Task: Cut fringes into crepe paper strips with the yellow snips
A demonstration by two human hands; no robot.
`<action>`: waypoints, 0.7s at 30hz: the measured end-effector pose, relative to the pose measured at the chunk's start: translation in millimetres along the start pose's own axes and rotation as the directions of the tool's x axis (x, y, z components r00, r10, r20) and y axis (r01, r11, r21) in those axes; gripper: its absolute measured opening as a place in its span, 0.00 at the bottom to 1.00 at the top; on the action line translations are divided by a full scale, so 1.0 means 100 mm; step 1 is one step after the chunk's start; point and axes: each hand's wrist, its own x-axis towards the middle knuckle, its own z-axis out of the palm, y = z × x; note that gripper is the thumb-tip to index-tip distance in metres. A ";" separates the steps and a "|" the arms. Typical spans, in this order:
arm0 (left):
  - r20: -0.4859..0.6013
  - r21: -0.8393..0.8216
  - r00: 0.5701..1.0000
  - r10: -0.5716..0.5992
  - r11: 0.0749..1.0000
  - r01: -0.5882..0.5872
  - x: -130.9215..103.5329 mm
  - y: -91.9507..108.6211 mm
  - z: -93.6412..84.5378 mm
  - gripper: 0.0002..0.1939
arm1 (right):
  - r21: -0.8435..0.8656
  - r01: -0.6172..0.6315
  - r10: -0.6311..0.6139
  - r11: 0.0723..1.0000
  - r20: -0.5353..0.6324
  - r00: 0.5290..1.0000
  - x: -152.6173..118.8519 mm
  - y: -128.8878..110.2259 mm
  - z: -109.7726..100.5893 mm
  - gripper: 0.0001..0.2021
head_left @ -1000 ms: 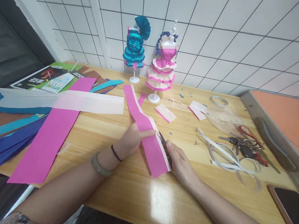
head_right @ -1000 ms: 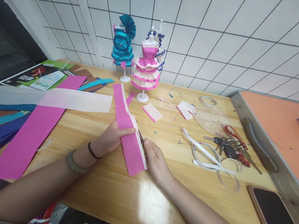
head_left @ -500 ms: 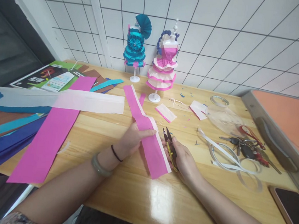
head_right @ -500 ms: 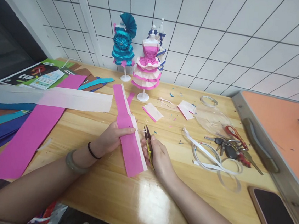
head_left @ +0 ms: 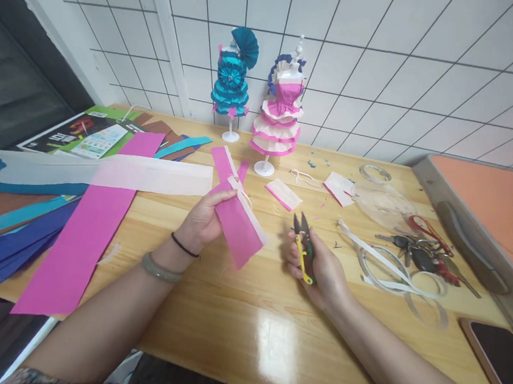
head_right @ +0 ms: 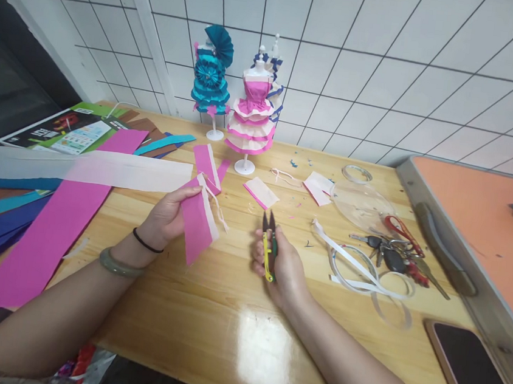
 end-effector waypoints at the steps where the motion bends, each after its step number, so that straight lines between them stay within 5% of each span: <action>1: 0.002 0.011 1.000 0.005 1.000 -0.005 0.00 0.00 0.00 0.10 | 0.041 0.038 -0.036 0.998 -0.039 0.999 0.00 -0.02 0.00 0.14; 4: 0.015 0.107 1.000 0.019 0.994 -0.021 -0.01 -0.07 0.01 0.11 | -0.025 0.117 -0.119 0.993 -0.066 0.991 -0.03 -0.03 0.01 0.15; 11: 0.075 0.278 0.997 0.015 0.960 -0.035 -0.10 -0.29 0.11 0.14 | -0.527 0.203 -0.097 0.825 0.223 0.970 -0.19 0.08 0.09 0.23; 21: 0.086 0.316 0.996 0.014 0.948 -0.041 -0.13 -0.30 0.14 0.12 | -0.562 0.255 -0.164 0.787 0.207 0.964 -0.14 0.15 0.05 0.20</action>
